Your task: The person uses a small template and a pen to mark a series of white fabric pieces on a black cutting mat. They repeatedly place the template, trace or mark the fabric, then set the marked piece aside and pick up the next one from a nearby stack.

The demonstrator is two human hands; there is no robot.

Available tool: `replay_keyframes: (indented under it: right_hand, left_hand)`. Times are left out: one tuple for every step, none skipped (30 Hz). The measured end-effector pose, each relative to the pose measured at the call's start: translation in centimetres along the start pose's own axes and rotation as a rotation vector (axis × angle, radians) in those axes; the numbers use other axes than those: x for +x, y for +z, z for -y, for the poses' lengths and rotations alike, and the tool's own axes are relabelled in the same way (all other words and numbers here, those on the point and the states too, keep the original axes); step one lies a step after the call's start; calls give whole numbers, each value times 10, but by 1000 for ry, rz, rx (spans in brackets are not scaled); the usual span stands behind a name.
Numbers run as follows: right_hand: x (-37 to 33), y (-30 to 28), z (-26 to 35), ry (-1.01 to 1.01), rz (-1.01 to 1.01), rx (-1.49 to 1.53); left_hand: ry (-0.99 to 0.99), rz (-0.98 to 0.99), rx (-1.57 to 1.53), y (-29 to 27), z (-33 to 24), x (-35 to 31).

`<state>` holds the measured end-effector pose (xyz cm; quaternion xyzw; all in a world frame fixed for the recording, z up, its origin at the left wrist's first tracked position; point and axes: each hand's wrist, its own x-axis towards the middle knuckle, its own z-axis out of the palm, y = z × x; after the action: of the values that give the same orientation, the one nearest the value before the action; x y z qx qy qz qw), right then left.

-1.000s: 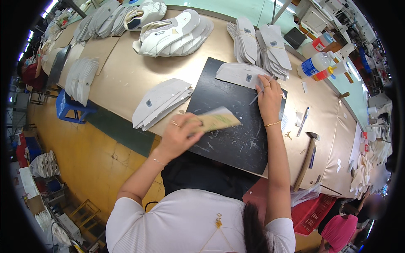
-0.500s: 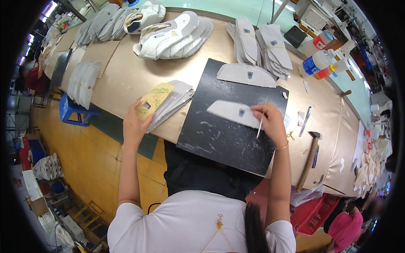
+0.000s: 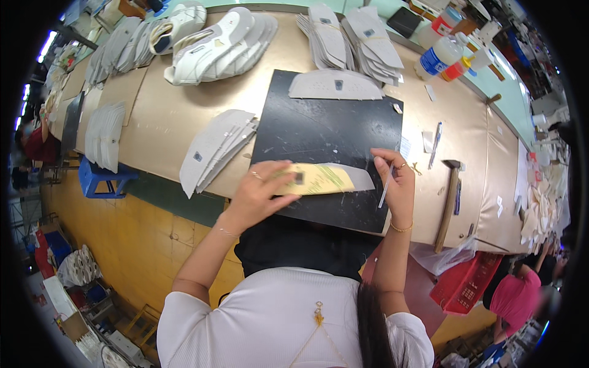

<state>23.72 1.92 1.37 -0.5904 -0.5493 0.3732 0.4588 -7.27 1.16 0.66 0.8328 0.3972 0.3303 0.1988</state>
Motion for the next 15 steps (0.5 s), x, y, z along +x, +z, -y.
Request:
replay_keyframes:
  right_hand:
    - [-2, -2, -1, 26, -27, 47]
    - [-6, -4, -2, 52, -53, 94]
    - [-10, -5, 0, 67, -48, 117]
    - [-14, -8, -2, 79, -37, 110]
    - [-18, -11, -5, 91, -23, 103]
    - [-22, -13, -8, 102, -7, 97]
    - [-24, -13, -10, 111, -4, 92]
    - [-27, -13, -11, 117, -12, 96]
    - [-29, -13, -11, 122, -19, 100]
    - [-30, -12, -11, 128, -25, 105]
    - [-30, -11, -13, 135, -24, 109]
    - [-30, -11, -15, 142, -22, 113]
    - [-30, -10, -17, 148, -22, 117]
    - [-30, -9, -17, 148, -19, 115]
    - [-29, -8, -16, 147, -17, 114]
  left_hand:
    - [54, 25, 1, 12, -4, 4]
    - [75, 50, 15, 19, -7, 7]
    - [96, 73, 29, 25, -10, 10]
    - [121, 95, 42, 30, -12, 14]
    - [117, 87, 40, 33, -13, 17]
    - [112, 79, 47, 37, -13, 19]
    - [107, 71, 61, 39, -13, 21]
    - [100, 63, 75, 41, -12, 21]
    - [90, 55, 72, 43, -11, 22]
    - [79, 48, 70, 44, -9, 22]
    - [67, 40, 68, 45, -9, 22]
    - [61, 37, 70, 45, -9, 22]
    - [55, 34, 72, 46, -10, 23]
    - [50, 32, 75, 46, -11, 23]
    - [42, 31, 80, 48, -12, 24]
